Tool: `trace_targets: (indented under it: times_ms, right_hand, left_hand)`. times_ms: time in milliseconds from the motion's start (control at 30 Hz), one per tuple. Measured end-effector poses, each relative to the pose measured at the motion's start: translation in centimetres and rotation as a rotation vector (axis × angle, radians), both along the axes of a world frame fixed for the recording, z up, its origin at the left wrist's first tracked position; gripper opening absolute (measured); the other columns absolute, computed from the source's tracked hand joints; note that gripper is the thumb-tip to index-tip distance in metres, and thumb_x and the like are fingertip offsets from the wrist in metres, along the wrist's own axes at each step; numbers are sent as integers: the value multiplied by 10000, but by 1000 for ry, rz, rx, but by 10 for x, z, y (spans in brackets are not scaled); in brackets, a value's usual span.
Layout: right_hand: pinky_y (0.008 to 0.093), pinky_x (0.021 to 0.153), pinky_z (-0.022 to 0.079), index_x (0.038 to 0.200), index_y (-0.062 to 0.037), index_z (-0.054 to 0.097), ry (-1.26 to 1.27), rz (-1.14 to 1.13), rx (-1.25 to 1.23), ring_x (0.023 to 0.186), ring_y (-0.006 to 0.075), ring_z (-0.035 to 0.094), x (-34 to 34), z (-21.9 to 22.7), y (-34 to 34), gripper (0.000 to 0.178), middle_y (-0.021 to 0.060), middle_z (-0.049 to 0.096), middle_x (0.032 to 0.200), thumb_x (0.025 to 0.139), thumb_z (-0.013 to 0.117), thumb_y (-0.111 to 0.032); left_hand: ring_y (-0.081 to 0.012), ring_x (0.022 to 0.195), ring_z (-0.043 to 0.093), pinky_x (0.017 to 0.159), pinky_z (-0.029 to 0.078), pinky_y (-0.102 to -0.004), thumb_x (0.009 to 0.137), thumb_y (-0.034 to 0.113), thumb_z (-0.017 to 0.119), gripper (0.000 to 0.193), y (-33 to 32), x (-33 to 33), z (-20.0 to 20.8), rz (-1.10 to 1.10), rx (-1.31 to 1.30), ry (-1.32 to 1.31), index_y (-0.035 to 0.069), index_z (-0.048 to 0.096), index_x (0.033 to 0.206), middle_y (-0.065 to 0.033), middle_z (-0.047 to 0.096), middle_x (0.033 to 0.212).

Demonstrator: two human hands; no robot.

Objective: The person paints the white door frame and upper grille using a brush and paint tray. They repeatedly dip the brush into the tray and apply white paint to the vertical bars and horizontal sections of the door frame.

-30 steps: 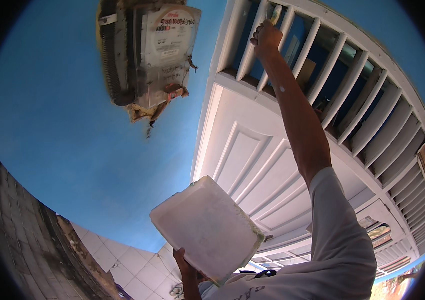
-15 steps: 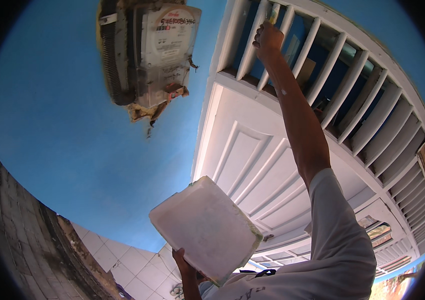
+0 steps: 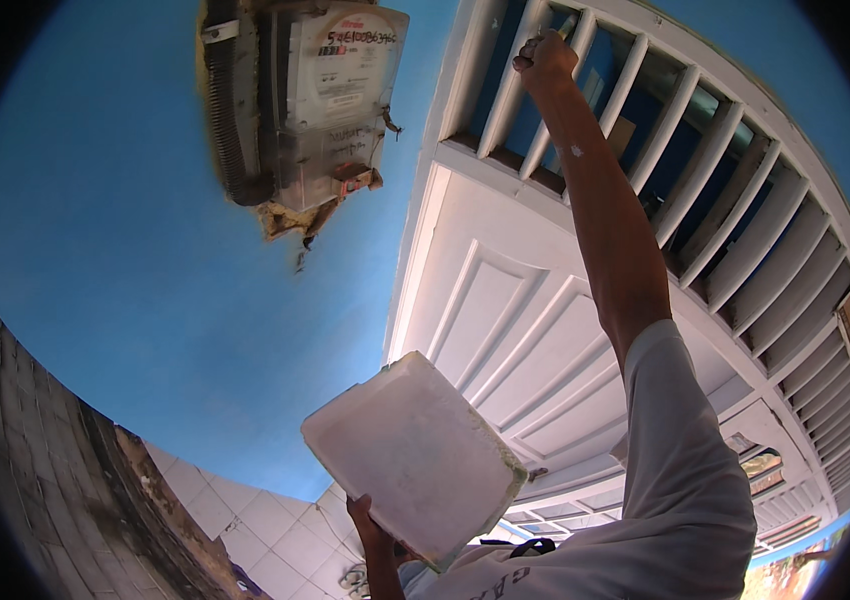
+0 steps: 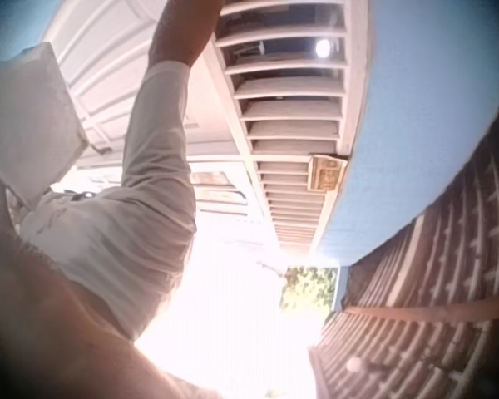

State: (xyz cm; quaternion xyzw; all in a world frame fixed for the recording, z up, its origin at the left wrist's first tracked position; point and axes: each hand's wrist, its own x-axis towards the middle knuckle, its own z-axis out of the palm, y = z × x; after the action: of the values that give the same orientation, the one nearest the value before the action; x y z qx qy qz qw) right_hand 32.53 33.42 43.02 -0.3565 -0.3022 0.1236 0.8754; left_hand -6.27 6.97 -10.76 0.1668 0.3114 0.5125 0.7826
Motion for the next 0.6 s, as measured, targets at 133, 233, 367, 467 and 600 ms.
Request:
trace_targets:
  times_ms: [133,233,367,467,600]
  right_hand:
    - [295,402,257,775,-100,474,-220,-68,-12,434,99,360,-18,-39,-16,237,-10,390,579,991,488,-197]
    - [287,399,258,796,-104,484,-222,-76,-8,431,93,352,-21,-54,-22,209,-20,391,585,983,490,-198]
    - [278,397,249,842,-100,486,-143,47,-20,424,86,331,-9,-41,-18,169,-31,397,601,987,479,-187]
    - [273,395,254,854,-87,501,-149,61,-41,424,75,322,-11,-36,-20,178,-37,403,614,994,485,-196]
    - [267,393,263,885,-64,542,-411,-3,-84,432,54,311,-63,-68,-37,185,-43,414,624,989,534,-217]
  left_hand:
    - [-332,1157,567,937,509,-469,790,348,591,721,0,-1,-7,-16,30,-15,29,407,1410,-156,549,1245]
    - [-324,1148,566,932,508,-461,775,347,598,726,2,0,2,1,30,-7,29,414,1402,-150,550,1223]
    - [-317,1127,575,933,507,-452,758,341,605,736,2,-1,7,1,33,0,24,418,1396,-145,556,1198]
    - [-318,1117,579,940,504,-450,757,338,606,742,2,-1,4,11,50,-1,13,415,1396,-147,555,1203]
    - [-322,1117,579,932,508,-456,745,322,599,746,1,0,-2,57,28,-11,2,413,1393,-152,553,1205]
